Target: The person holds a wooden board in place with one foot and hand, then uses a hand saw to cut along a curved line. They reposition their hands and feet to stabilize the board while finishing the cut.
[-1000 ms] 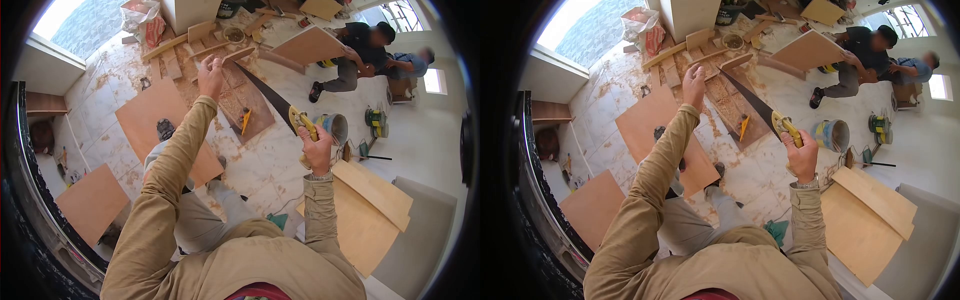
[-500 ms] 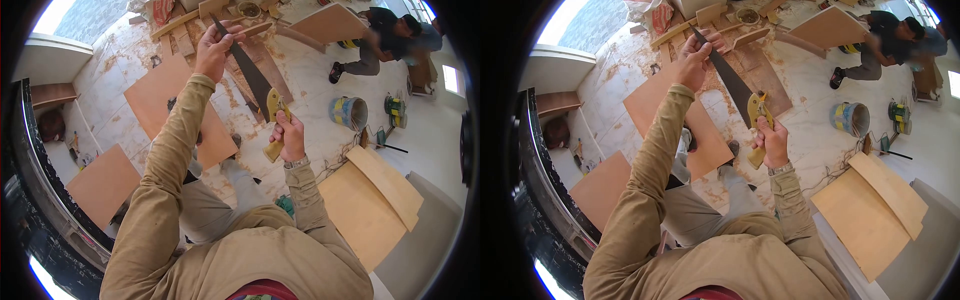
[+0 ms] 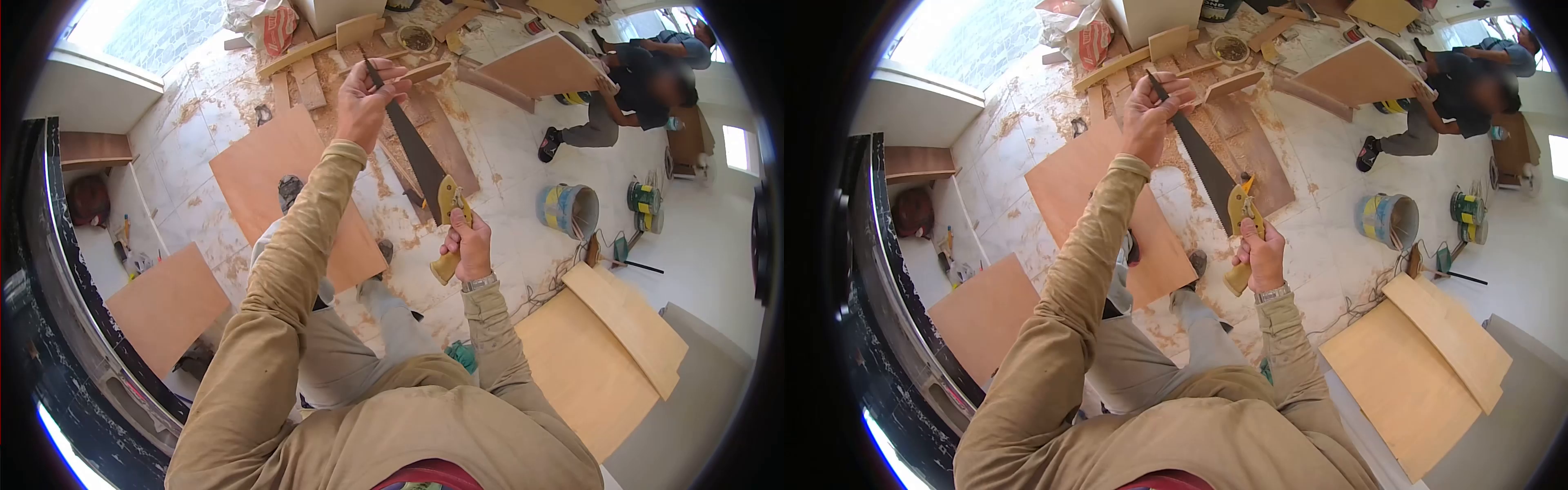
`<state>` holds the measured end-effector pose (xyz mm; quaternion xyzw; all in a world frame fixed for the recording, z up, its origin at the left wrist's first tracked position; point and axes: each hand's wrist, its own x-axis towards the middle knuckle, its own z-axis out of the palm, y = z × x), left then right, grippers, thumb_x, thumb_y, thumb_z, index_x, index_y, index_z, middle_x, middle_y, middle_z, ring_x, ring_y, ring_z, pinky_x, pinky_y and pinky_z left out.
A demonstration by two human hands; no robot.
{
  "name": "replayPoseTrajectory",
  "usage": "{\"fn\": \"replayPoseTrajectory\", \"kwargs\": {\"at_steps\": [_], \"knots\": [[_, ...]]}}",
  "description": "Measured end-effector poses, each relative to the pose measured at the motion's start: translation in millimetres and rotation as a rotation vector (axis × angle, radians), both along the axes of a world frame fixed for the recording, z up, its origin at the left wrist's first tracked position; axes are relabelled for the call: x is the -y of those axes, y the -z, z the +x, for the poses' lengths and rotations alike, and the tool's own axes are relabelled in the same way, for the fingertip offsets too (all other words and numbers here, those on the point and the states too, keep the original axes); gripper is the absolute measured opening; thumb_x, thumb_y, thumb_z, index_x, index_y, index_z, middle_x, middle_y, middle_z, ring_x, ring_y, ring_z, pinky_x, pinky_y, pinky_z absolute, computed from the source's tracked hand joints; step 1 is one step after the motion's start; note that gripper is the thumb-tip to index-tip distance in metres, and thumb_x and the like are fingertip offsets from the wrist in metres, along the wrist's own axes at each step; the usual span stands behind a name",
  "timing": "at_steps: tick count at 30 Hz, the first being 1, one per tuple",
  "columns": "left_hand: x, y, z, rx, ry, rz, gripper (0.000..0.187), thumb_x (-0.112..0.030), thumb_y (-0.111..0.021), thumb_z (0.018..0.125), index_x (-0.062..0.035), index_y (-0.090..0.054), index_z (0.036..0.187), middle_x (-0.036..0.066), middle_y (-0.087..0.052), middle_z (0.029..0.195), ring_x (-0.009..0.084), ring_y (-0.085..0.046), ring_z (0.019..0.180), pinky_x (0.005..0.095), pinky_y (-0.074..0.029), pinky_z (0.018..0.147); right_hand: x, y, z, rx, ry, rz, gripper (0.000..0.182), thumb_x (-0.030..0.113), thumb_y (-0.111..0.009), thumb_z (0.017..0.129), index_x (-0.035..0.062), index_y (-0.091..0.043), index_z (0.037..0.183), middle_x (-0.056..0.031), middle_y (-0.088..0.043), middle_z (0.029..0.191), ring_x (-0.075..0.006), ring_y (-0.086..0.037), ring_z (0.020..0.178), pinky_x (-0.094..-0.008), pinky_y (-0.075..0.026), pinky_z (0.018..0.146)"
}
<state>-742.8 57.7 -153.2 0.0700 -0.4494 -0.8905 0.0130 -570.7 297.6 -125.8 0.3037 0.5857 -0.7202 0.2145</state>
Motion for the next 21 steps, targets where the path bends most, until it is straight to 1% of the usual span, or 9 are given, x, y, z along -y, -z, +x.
{"fn": "replayPoseTrajectory", "kwargs": {"at_steps": [1, 2, 5, 8, 11, 12, 14, 17, 21], "knots": [[-4.1, -2.2, 1.4, -0.038, -0.025, -0.09, 0.043, 0.011, -0.052, 0.095, -0.0007, -0.049, 0.136, 0.017, -0.067, 0.127, 0.0267, -0.071, 0.108, 0.0353, -0.061, 0.088, -1.6, 2.4, 2.2, 0.012, 0.014, -0.025, 0.028, 0.035, -0.072, 0.099, 0.0099, -0.061, 0.103, 0.0055, -0.043, 0.067, -0.0071, -0.045, 0.053, -0.0297, -0.049, 0.052], [-4.4, -4.5, 0.2, -0.001, -0.052, -0.035, 0.039, 0.012, -0.052, 0.093, 0.0006, -0.052, 0.131, 0.016, -0.07, 0.122, 0.0252, -0.073, 0.104, 0.0345, -0.06, 0.086, -4.4, 6.4, 3.1, 0.021, 0.023, -0.052, 0.028, 0.036, -0.072, 0.099, 0.0103, -0.06, 0.102, 0.0058, -0.042, 0.066, -0.0072, -0.045, 0.053, -0.0299, -0.048, 0.052], [8.6, -10.2, 0.2, 0.081, 0.072, 0.098, 0.037, 0.005, -0.058, 0.097, -0.0013, -0.053, 0.134, 0.016, -0.067, 0.127, 0.0257, -0.07, 0.112, 0.037, -0.059, 0.094, -7.2, 11.1, 1.6, 0.007, 0.014, -0.074, 0.029, 0.039, -0.072, 0.099, 0.0122, -0.059, 0.097, 0.0063, -0.041, 0.066, -0.0077, -0.042, 0.052, -0.0293, -0.046, 0.051], [5.2, 1.3, -1.2, -0.033, 0.026, -0.082, 0.045, 0.0, -0.06, 0.098, -0.0011, -0.049, 0.142, 0.017, -0.067, 0.128, 0.0253, -0.07, 0.112, 0.0372, -0.058, 0.096, -5.7, 15.8, -4.0, 0.009, -0.019, -0.051, 0.03, 0.04, -0.07, 0.099, 0.0123, -0.059, 0.097, 0.0064, -0.04, 0.066, -0.0075, -0.041, 0.052, -0.0289, -0.045, 0.052], [29.6, -11.8, -3.3, 0.008, 0.094, -0.23, 0.058, -0.01, -0.063, 0.101, -0.0021, -0.04, 0.153, 0.018, -0.065, 0.131, 0.0258, -0.07, 0.111, 0.0379, -0.056, 0.098, -14.5, 22.9, -7.3, -0.029, 0.024, -0.275, 0.03, 0.037, -0.073, 0.098, 0.0116, -0.058, 0.097, 0.005, -0.043, 0.066, -0.0085, -0.044, 0.052, -0.0294, -0.048, 0.051], [35.8, -16.4, -0.7, 0.143, 0.029, -0.312, 0.067, -0.021, -0.059, 0.105, -0.0043, -0.027, 0.161, 0.02, -0.064, 0.132, 0.0263, -0.07, 0.109, 0.0386, -0.055, 0.099, -7.3, 10.4, -10.3, -0.037, 0.038, -0.254, 0.029, 0.035, -0.072, 0.098, 0.0111, -0.056, 0.092, 0.0043, -0.044, 0.067, -0.0096, -0.045, 0.052, -0.0309, -0.049, 0.056], [61.2, -4.4, -5.5, 0.409, -0.091, -0.147, 0.063, -0.027, -0.054, 0.108, -0.0029, -0.028, 0.159, 0.02, -0.064, 0.132, 0.0272, -0.07, 0.109, 0.0403, -0.056, 0.097, -3.5, 19.3, -7.4, -0.134, 0.035, -0.236, 0.028, 0.031, -0.072, 0.099, 0.0097, -0.055, 0.092, 0.0039, -0.045, 0.067, -0.0101, -0.046, 0.053, -0.0323, -0.05, 0.059], [100.0, -2.2, 0.7, 0.356, -0.362, -0.075, 0.046, -0.022, -0.053, 0.107, -0.0015, -0.041, 0.147, 0.018, -0.066, 0.127, 0.0271, -0.071, 0.108, 0.0402, -0.059, 0.089, -6.9, 34.2, -4.5, -0.062, -0.067, -0.227, 0.017, 0.017, -0.066, 0.097, 0.0084, -0.053, 0.092, 0.0036, -0.044, 0.066, -0.0106, -0.045, 0.054, -0.0347, -0.049, 0.063], [128.9, 9.1, 8.2, 0.235, -0.434, -0.032, 0.038, -0.012, -0.05, 0.106, -0.004, -0.047, 0.142, 0.014, -0.069, 0.119, 0.024, -0.07, 0.105, 0.0393, -0.057, 0.093, 1.4, 68.3, 4.5, 0.183, -0.213, -0.047, 0.01, 0.009, -0.062, 0.09, 0.0059, -0.053, 0.09, 0.0038, -0.043, 0.059, -0.0116, -0.044, 0.047, -0.0321, -0.049, 0.055]]}}
